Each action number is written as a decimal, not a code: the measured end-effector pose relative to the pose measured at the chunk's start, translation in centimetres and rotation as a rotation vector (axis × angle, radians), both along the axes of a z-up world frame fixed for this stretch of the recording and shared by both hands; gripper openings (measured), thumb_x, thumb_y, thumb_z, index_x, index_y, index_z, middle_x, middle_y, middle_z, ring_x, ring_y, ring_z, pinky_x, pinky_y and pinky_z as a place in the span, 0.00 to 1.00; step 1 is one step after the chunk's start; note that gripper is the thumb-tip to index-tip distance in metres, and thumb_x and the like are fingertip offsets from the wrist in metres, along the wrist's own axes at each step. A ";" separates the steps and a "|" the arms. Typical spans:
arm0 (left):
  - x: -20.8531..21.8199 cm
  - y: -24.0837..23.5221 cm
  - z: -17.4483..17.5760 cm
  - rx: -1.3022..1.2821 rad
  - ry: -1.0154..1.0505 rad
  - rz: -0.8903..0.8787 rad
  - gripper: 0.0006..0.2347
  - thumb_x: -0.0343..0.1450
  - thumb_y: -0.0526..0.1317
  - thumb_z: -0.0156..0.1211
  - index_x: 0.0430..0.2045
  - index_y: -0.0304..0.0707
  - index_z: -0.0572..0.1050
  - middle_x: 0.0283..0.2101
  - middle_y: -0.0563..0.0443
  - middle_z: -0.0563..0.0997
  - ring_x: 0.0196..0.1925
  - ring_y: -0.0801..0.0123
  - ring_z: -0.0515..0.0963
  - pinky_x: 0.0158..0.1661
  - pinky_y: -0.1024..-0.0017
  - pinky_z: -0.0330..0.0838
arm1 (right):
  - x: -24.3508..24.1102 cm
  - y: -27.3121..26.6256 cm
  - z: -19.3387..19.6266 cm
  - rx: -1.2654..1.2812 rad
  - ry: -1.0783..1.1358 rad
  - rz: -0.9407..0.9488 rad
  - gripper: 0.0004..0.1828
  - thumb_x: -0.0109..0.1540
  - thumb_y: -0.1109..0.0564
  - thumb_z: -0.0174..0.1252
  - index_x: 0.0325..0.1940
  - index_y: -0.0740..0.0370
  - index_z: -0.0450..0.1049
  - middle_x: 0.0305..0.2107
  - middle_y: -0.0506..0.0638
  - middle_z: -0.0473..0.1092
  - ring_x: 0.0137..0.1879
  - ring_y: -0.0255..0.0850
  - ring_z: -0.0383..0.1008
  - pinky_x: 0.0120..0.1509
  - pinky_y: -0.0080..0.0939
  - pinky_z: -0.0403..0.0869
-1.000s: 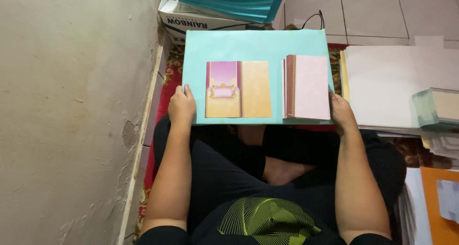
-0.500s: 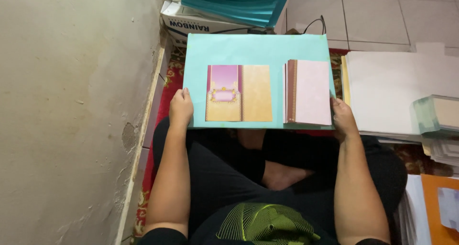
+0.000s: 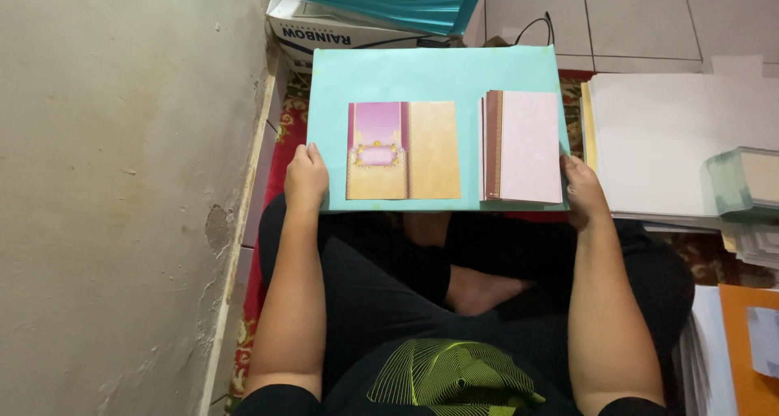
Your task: The person sits on the floor and folds small books by hand. They open a book, fold the cover inward, and press down to flatten the crease. The person repeats this process with multiple books, stacking the finished ones on a light blue surface.
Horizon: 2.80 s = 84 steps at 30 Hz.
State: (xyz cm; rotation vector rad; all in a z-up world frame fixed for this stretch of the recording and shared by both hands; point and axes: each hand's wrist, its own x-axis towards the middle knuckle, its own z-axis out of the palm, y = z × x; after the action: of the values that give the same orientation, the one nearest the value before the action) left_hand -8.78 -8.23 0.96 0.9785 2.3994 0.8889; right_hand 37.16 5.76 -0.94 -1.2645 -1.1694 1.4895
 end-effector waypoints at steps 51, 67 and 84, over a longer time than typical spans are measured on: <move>0.8 -3.2 2.5 0.152 -0.112 -0.124 0.18 0.79 0.47 0.41 0.32 0.28 0.72 0.35 0.25 0.79 0.46 0.33 0.80 0.43 0.44 0.74 | 7.3 -4.1 -5.6 0.067 -0.070 -0.134 0.25 0.76 0.37 0.47 0.63 0.59 0.72 0.49 0.57 0.71 0.54 0.51 0.74 0.57 0.49 0.76; 0.0 -5.2 1.0 0.097 -0.118 -0.078 0.19 0.79 0.49 0.41 0.33 0.30 0.74 0.35 0.28 0.80 0.46 0.35 0.80 0.43 0.46 0.75 | 6.4 -4.6 -4.1 0.118 -0.283 -0.031 0.25 0.74 0.38 0.49 0.60 0.60 0.74 0.47 0.59 0.73 0.55 0.54 0.74 0.58 0.52 0.74; 0.4 -6.2 0.3 0.079 -0.111 -0.070 0.19 0.80 0.49 0.39 0.34 0.30 0.73 0.36 0.27 0.80 0.45 0.35 0.81 0.42 0.47 0.75 | 4.4 -5.8 -0.7 0.157 -0.618 0.089 0.24 0.72 0.39 0.51 0.57 0.61 0.77 0.46 0.61 0.75 0.56 0.57 0.74 0.59 0.55 0.72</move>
State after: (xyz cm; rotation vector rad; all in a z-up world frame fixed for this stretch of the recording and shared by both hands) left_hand -8.37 -14.45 1.29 1.0083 2.2390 0.9926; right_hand 41.60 -0.04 -1.65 -1.6345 -1.7186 1.0588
